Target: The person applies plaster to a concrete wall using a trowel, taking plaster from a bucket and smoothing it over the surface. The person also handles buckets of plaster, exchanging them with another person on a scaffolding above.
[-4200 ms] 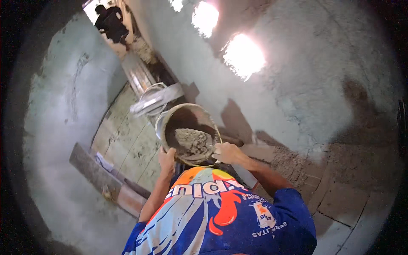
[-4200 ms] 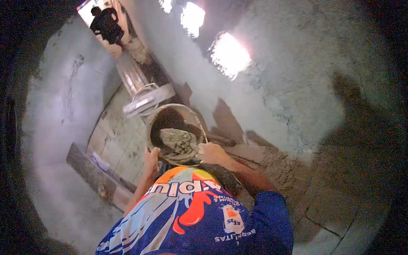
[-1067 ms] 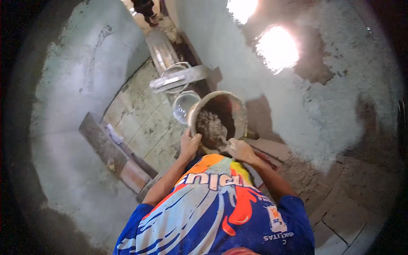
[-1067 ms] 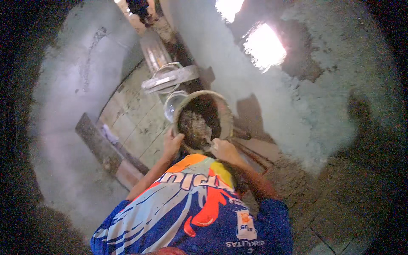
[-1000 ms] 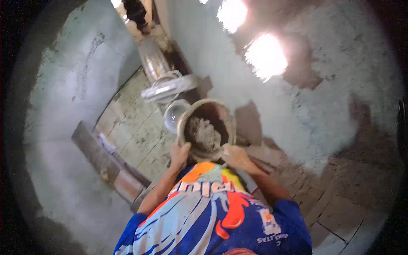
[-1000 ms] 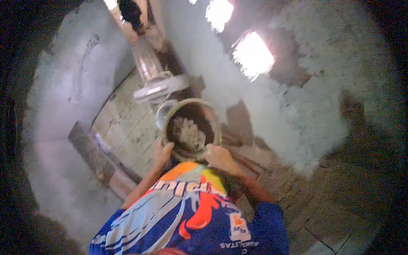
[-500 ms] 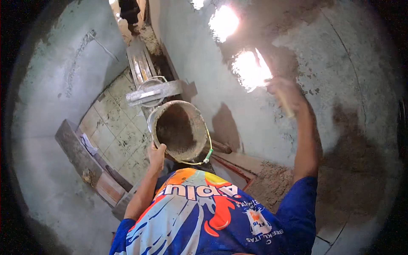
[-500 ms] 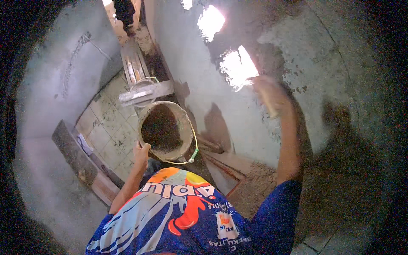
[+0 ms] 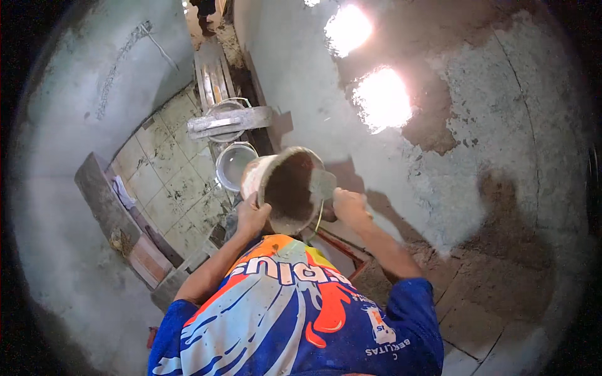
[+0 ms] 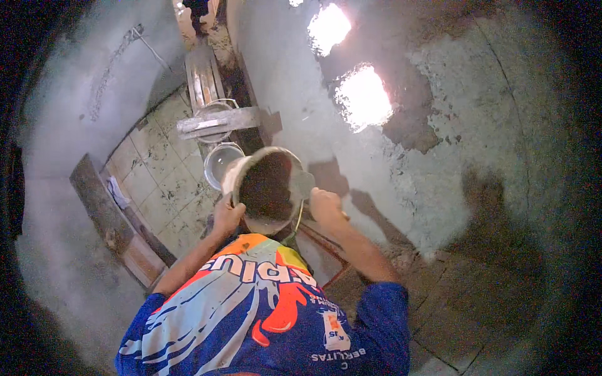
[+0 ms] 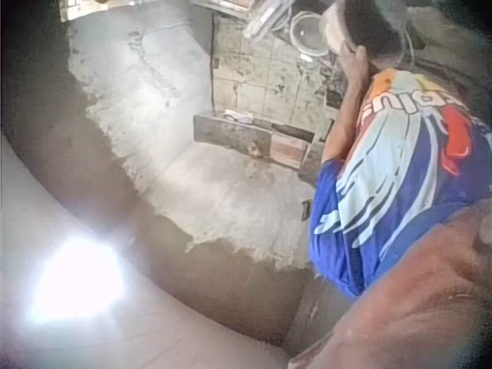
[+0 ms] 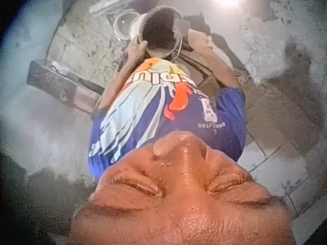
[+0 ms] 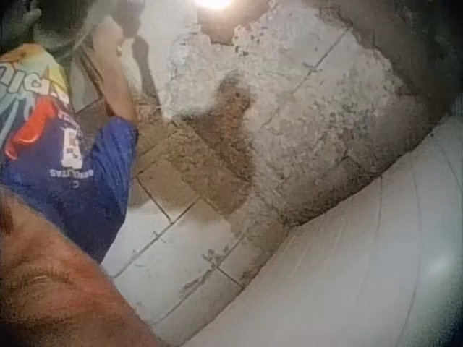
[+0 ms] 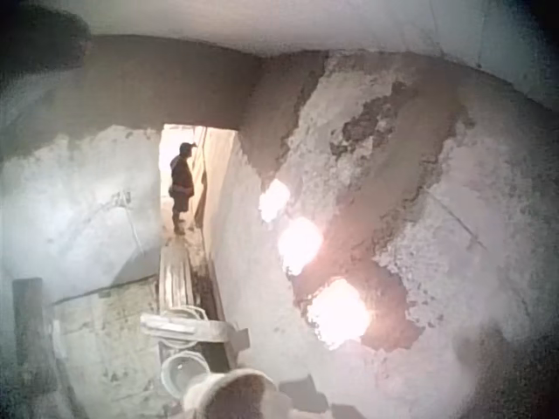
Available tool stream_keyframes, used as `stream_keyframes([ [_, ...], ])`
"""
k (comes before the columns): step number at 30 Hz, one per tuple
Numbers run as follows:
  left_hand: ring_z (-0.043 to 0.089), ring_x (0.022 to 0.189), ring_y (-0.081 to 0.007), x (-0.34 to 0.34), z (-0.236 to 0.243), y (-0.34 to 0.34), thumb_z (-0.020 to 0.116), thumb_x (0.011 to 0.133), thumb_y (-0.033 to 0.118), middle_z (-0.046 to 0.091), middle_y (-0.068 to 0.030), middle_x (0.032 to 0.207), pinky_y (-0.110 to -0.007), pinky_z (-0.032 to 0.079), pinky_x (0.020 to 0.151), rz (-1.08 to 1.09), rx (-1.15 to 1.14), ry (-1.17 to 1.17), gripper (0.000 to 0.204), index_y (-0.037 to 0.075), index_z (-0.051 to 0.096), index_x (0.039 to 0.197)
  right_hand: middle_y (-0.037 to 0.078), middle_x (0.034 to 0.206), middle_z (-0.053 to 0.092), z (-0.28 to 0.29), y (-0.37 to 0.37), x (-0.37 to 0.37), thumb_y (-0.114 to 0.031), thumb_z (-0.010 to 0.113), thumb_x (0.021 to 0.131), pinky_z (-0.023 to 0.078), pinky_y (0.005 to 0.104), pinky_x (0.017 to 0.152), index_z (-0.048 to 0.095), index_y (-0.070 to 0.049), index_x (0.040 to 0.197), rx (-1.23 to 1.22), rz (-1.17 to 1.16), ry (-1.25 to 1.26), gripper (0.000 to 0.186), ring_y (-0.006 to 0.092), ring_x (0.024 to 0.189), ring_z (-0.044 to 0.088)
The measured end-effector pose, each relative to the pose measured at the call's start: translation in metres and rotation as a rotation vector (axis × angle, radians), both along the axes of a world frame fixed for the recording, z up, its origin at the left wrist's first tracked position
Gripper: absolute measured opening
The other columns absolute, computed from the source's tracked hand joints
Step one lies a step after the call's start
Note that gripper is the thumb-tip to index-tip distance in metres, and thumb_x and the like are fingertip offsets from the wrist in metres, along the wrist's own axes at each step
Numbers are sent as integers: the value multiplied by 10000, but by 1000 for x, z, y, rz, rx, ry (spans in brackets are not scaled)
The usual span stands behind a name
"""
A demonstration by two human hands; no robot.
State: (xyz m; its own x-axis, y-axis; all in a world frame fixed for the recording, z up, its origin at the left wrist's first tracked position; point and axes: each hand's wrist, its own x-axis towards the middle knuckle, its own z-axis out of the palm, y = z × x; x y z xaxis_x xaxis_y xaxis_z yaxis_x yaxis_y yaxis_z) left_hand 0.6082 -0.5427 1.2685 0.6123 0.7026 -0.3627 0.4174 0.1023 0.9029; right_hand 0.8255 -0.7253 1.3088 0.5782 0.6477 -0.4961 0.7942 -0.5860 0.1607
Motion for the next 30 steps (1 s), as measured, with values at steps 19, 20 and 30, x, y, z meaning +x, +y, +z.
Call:
stream_keyframes([
  [19, 464, 676, -66, -21, -20, 10, 535, 768, 59, 519, 42, 771, -232, 411, 605, 292, -357, -302, 245, 19, 585, 1004, 199, 839, 654, 5, 9, -40, -271, 585, 847, 511, 459, 675, 595, -33, 940, 386, -144, 712, 255, 361, 745, 640],
  [20, 464, 676, -66, -19, -18, 11, 535, 768, 59, 519, 42, 771, -232, 411, 605, 291, -365, -306, 245, 19, 585, 1004, 169, 855, 661, 11, 2, -21, -297, 620, 830, 517, 429, 706, 612, -36, 967, 368, -225, 826, 295, 318, 763, 645],
  [30, 496, 560, -110, -18, -33, 21, 548, 767, 104, 530, -2, 652, -289, 414, 509, 280, -180, -79, 220, 8, 591, 959, 10, 819, 557, 245, -65, 120, -389, 606, 887, 464, 282, 589, 532, -73, 1198, 1003, -831, 105, 449, 112, 712, 540],
])
